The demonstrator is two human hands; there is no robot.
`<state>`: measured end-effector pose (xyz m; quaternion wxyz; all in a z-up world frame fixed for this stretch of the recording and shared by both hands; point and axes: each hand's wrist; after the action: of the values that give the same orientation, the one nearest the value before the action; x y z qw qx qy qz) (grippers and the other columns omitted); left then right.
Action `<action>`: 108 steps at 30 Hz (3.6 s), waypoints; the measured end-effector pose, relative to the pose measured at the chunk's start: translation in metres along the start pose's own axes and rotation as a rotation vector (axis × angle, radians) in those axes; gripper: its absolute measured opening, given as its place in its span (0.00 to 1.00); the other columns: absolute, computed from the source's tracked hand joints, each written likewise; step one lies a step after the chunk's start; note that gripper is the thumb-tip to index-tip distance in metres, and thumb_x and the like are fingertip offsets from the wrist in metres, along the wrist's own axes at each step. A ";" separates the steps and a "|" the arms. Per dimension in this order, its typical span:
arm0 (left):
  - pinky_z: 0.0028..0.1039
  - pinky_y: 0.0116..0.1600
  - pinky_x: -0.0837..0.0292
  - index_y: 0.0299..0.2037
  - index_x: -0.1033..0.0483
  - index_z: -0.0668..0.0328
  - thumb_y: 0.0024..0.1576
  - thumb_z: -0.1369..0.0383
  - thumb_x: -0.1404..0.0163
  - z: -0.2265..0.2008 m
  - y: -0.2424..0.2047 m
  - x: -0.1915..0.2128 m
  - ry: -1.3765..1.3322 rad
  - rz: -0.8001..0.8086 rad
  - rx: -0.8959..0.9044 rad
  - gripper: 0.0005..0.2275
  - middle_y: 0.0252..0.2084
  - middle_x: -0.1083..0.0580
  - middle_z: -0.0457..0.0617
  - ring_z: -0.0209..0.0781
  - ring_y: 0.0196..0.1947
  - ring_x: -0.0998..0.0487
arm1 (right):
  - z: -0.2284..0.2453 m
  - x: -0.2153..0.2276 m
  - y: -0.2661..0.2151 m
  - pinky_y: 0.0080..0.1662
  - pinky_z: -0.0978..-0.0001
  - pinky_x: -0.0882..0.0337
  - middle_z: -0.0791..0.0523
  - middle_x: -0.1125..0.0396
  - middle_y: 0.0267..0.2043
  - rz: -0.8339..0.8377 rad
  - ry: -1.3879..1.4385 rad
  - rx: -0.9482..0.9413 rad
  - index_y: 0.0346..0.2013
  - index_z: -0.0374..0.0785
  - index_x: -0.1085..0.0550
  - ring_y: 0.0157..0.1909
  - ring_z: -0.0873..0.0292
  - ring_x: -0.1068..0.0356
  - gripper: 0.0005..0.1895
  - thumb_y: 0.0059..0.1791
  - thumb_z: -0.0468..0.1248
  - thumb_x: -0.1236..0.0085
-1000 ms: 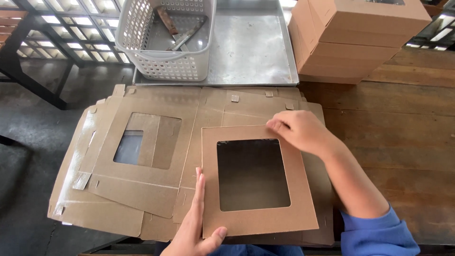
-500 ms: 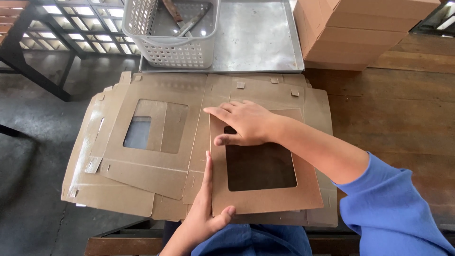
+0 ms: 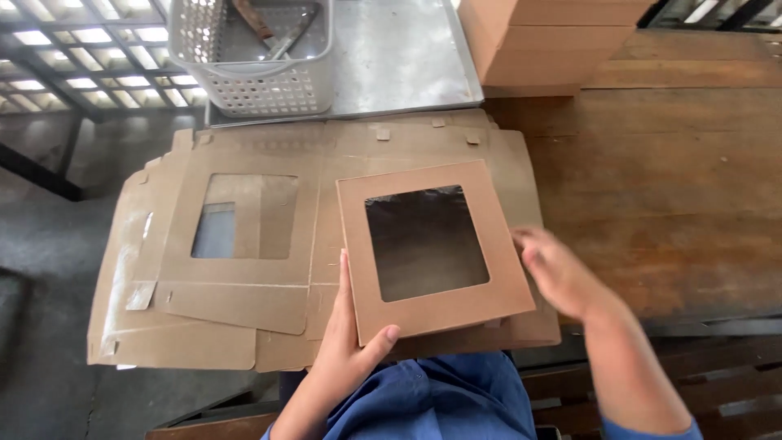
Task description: Assembling cardboard boxes by folding flat sheets along pre-scored lines at a wooden table.
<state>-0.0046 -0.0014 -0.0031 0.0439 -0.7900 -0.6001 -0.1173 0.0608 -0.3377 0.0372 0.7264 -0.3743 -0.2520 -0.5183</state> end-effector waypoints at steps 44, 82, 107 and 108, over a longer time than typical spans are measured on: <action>0.33 0.64 0.49 0.72 0.89 0.35 0.44 0.43 0.32 -0.047 0.007 -0.041 -0.315 0.475 0.179 0.67 0.80 0.67 0.28 0.41 0.77 0.57 | -0.076 -0.053 -0.114 0.72 0.54 0.52 0.59 0.64 0.83 -0.193 1.248 0.354 0.77 0.47 0.59 0.80 0.60 0.57 0.58 0.45 0.63 0.38; 0.51 0.73 0.43 0.73 0.41 0.55 0.48 0.76 0.39 -0.041 0.257 -0.246 0.718 0.580 -0.837 0.39 0.79 0.54 0.58 0.62 0.78 0.56 | -0.207 0.001 -0.106 0.44 0.75 0.25 0.41 0.37 0.61 -1.418 0.137 -0.018 0.56 0.35 0.28 0.56 0.53 0.30 0.15 0.58 0.39 0.51; 0.43 0.51 0.17 0.74 0.53 0.53 0.60 0.69 0.48 -0.045 0.347 -0.337 0.963 0.402 -0.639 0.33 0.80 0.60 0.53 0.61 0.43 0.17 | -0.313 0.122 -0.020 0.50 0.47 0.25 0.44 0.32 0.54 -1.053 -0.462 -0.271 0.77 0.43 0.48 0.51 0.38 0.29 0.42 0.52 0.32 0.38; 0.45 0.51 0.17 0.73 0.52 0.53 0.61 0.67 0.47 -0.045 0.351 -0.339 0.937 0.399 -0.622 0.32 0.80 0.61 0.52 0.63 0.43 0.18 | -0.317 0.127 -0.017 0.51 0.46 0.25 0.43 0.33 0.54 -1.036 -0.468 -0.270 0.77 0.43 0.49 0.51 0.36 0.29 0.43 0.51 0.32 0.37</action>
<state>0.2402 -0.4259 -0.0152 0.0915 -0.7275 -0.2941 -0.6130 0.0808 -0.6676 -0.0506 0.2492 -0.3962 -0.4875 -0.7371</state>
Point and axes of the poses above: each hand's wrist, its own y-axis towards the middle knuckle, its own x-axis out of the back of the hand, z = x × y
